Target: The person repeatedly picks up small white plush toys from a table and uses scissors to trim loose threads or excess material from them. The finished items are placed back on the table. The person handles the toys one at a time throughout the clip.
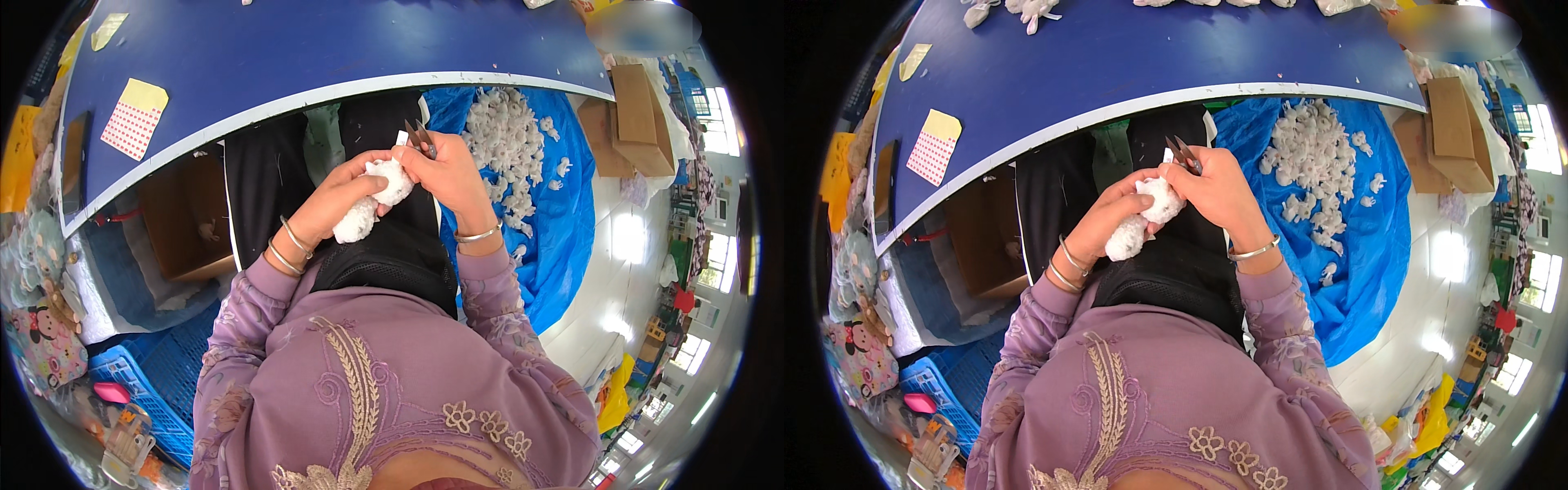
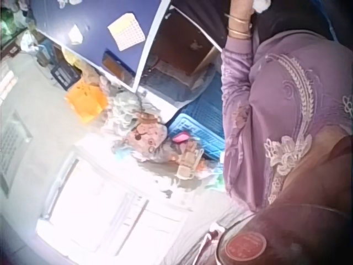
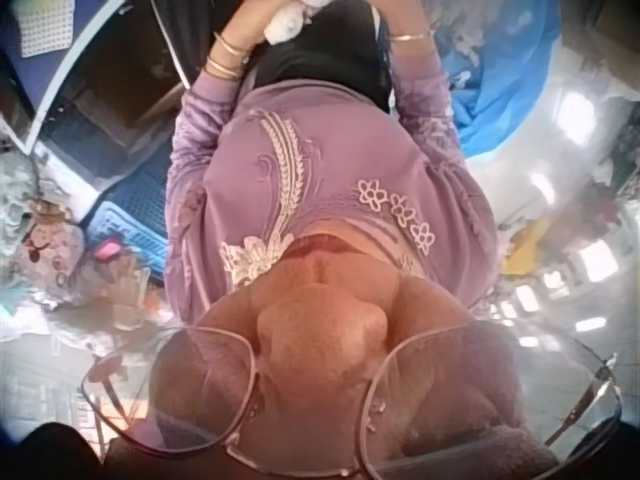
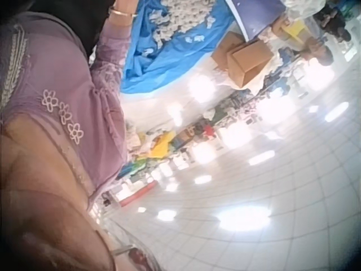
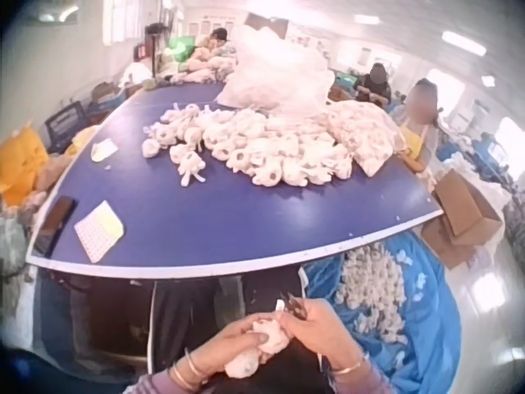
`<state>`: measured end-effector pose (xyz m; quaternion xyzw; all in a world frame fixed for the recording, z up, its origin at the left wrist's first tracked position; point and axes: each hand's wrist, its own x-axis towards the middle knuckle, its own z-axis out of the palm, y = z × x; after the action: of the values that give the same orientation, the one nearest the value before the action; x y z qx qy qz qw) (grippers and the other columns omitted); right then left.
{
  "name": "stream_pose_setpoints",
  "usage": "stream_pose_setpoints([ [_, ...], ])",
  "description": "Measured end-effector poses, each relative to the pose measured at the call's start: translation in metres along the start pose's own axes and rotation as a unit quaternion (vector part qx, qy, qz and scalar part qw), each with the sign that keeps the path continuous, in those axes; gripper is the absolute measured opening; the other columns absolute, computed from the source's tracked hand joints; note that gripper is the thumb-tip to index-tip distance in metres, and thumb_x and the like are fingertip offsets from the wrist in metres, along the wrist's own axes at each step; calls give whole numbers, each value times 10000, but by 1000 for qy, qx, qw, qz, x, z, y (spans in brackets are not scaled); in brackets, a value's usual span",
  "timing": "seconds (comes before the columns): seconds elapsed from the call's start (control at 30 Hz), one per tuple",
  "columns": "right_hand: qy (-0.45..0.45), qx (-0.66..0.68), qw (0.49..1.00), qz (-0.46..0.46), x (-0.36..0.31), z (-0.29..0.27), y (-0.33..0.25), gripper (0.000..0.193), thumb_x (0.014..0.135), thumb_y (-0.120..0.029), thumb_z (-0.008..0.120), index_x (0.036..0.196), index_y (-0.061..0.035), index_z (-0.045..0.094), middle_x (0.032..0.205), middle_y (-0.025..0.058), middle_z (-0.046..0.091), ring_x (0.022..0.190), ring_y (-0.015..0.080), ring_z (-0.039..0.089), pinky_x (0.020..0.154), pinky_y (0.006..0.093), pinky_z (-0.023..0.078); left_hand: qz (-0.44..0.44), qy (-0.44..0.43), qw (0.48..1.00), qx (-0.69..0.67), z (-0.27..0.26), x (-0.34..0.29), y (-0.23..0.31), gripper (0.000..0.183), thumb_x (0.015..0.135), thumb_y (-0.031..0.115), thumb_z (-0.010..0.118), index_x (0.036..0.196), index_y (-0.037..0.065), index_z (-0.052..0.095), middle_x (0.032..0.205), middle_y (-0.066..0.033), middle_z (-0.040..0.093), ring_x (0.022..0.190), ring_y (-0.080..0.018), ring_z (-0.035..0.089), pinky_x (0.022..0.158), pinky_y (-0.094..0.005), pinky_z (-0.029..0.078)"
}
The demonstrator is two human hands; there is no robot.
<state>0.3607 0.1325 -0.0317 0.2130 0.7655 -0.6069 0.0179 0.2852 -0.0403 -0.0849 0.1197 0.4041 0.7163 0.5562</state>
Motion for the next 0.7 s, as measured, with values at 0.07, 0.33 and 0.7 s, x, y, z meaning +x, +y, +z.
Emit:
stream_pose_setpoints([
  [0.07, 22, 0, 1000, -13, -1, 1, 4, 218, 877, -184, 683, 815, 20, 638, 680, -1, 594, 634, 51, 515, 553, 240, 422, -6, -16, 999, -27, -3, 2, -4, 419, 919, 162, 527, 1310, 15, 505, 1013, -101, 626, 682, -132, 592, 595, -255, 495],
  [0.33, 116, -167, 978, -48, -7, -43, 12, 334, 855, -259, 676, 926, 68, 664, 742, 84, 666, 689, 113, 584, 603, 301, 462, -8, -56, 996, -65, -11, 11, -14, 548, 1012, 455, 388, 1294, -7, 474, 982, -158, 644, 597, -129, 539, 509, -242, 444],
  [0.7, -5, -85, 994, -68, -17, -9, 10, 333, 803, -197, 768, 1069, -26, 661, 829, 8, 641, 721, 67, 561, 651, 229, 457, 84, 145, 962, -215, -9, 17, -12, 543, 1000, 515, 376, 1202, 36, 536, 1007, -89, 626, 865, -181, 615, 676, -330, 540],
])
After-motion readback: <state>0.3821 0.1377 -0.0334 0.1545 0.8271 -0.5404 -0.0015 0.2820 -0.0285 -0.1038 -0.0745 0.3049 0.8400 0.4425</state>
